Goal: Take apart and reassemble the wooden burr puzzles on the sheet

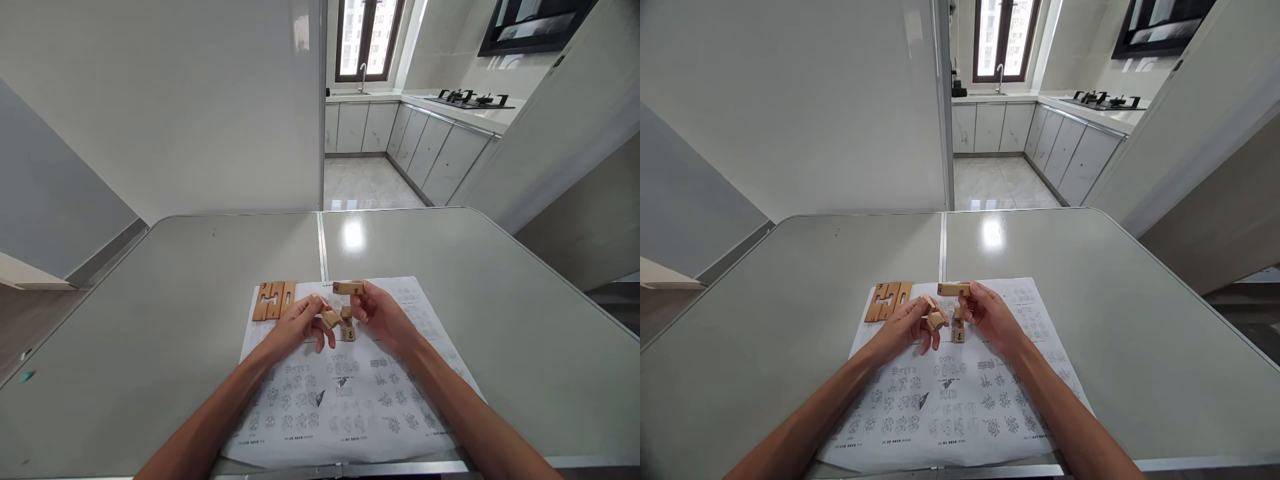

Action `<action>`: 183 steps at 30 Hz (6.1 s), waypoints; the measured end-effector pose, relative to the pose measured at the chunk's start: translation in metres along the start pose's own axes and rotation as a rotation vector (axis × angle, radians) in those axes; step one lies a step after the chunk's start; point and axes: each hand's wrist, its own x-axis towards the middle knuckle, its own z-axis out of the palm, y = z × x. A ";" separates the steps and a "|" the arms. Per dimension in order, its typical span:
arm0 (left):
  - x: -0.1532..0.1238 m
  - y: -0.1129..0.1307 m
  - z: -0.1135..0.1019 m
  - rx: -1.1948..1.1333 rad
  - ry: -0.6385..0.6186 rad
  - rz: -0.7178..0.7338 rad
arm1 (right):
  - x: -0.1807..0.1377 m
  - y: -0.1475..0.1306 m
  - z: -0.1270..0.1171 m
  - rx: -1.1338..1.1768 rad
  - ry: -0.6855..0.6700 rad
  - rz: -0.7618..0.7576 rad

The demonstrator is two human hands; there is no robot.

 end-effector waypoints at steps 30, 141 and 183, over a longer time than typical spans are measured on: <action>-0.002 0.003 -0.002 -0.146 -0.001 -0.107 | -0.009 0.003 0.010 -0.674 -0.023 -0.287; 0.003 -0.006 0.002 0.118 0.267 0.108 | -0.006 -0.002 -0.006 -0.284 0.169 -0.098; 0.002 -0.007 0.001 0.168 0.285 0.165 | -0.011 -0.002 0.007 -0.797 0.256 -0.416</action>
